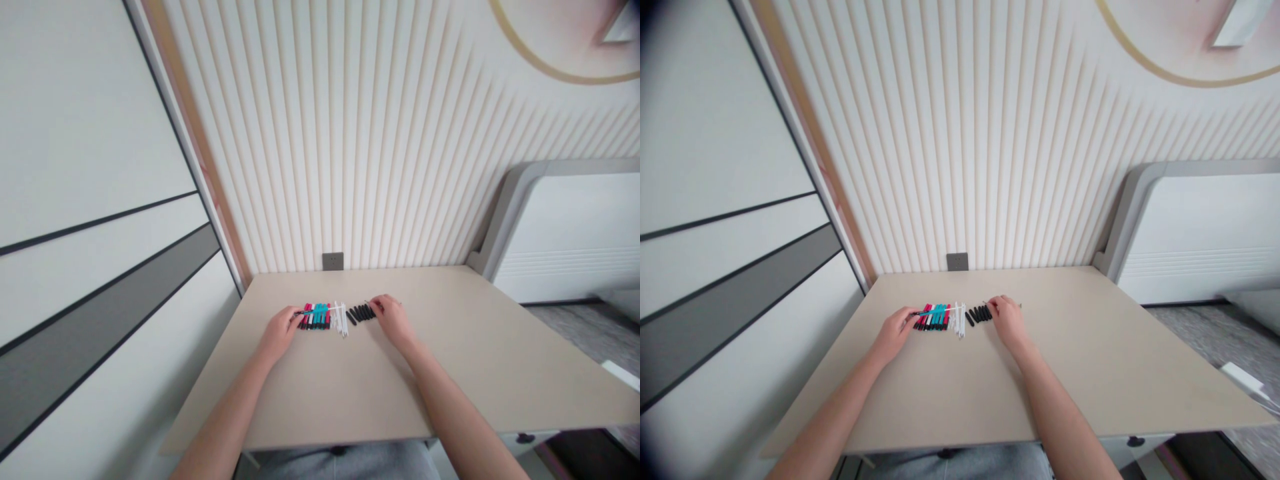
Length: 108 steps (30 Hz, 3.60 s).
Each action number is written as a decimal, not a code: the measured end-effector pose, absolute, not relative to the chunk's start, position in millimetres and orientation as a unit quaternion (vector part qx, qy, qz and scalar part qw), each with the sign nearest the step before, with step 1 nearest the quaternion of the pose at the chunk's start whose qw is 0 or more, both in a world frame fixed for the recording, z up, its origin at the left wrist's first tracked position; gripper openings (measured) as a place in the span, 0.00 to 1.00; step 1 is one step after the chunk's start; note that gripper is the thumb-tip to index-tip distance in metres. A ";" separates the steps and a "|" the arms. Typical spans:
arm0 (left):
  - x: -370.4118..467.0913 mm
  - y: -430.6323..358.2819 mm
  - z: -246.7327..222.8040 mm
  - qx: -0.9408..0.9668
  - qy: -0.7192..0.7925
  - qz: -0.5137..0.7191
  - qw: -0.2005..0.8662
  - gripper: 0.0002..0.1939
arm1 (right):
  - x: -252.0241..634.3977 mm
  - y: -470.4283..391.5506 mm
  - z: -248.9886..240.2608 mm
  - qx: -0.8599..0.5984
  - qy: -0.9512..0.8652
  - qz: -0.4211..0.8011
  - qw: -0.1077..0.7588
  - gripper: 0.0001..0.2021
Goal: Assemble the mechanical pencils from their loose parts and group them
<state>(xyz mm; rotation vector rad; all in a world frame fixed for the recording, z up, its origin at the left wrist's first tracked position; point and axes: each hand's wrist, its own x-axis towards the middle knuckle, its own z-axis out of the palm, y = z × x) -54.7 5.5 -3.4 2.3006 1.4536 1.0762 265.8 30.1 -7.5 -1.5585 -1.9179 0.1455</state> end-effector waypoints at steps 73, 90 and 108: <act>-52.0 3.1 -0.7 0.789 0.484 0.361 0.110 0.11 | 249.6 26.6 -11.5 -0.462 -0.808 0.081 0.357 0.10; -52.2 2.7 0.9 0.790 0.485 0.359 0.109 0.12 | 250.0 24.4 -8.7 -0.470 -0.802 0.074 0.360 0.11; -52.9 4.4 -3.3 0.788 0.485 0.366 0.105 0.12 | 250.3 24.1 -8.3 -0.468 -0.805 0.073 0.358 0.10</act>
